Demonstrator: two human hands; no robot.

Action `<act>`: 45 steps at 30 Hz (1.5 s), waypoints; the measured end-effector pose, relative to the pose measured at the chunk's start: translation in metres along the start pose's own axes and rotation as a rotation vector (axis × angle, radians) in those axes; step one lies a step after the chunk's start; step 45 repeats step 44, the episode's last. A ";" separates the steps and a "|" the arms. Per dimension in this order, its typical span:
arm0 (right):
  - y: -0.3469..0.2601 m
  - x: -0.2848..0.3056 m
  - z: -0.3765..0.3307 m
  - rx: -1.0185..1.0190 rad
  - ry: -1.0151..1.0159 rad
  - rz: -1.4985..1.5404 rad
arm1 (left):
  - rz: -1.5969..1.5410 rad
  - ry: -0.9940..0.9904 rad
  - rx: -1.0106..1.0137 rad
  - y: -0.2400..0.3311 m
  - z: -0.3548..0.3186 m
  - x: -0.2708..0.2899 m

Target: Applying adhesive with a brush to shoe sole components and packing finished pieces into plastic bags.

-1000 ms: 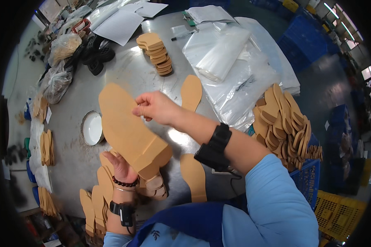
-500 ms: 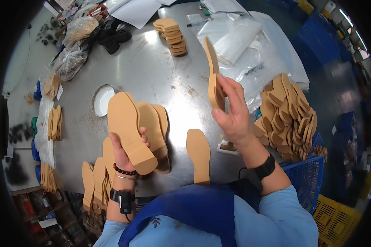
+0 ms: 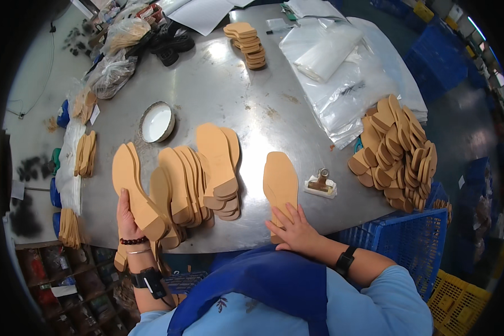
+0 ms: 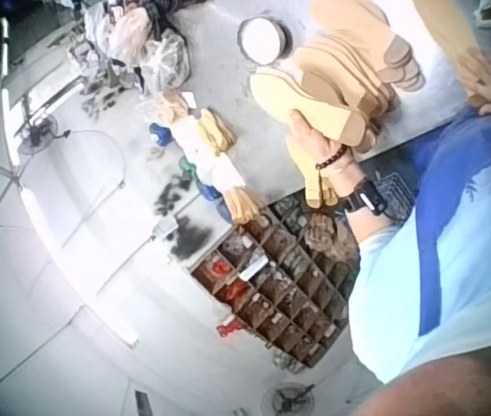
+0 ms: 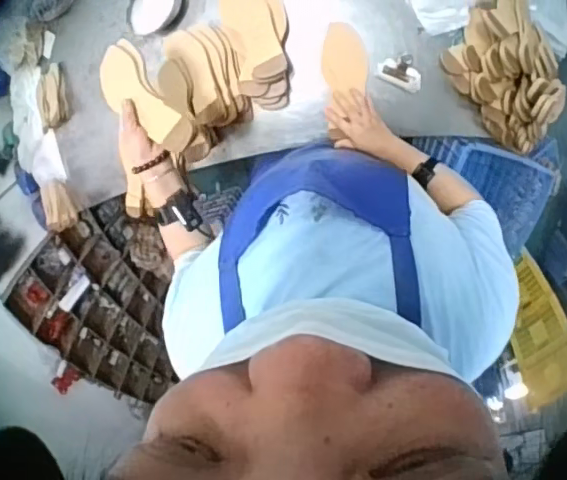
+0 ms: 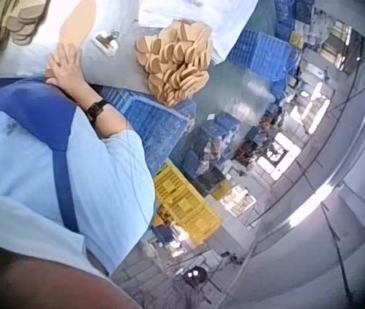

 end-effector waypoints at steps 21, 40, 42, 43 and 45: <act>-0.005 0.096 0.041 -0.177 0.280 0.705 | 1.484 0.021 -0.278 -0.021 0.032 0.071; 0.001 0.174 0.059 -0.279 0.855 0.642 | 0.630 -0.627 -0.032 -0.028 -0.019 -0.027; -0.006 0.172 0.105 -0.179 0.875 0.329 | 0.609 -0.594 -0.055 -0.022 -0.004 -0.045; -0.014 0.168 0.131 -0.126 0.863 0.282 | 0.601 -0.583 -0.087 -0.019 0.002 -0.055; -0.008 0.174 0.120 -0.137 0.884 0.245 | 0.539 -0.595 -0.077 -0.018 0.006 -0.064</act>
Point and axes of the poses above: each hand's wrist, its own z-axis towards the middle knuckle, its own x-axis out of the back of the hand, y = z × x, the point moved 5 cm from there along z, towards the middle knuckle, and after that the axes turned 2 degrees about y, right-handed, at the moved point
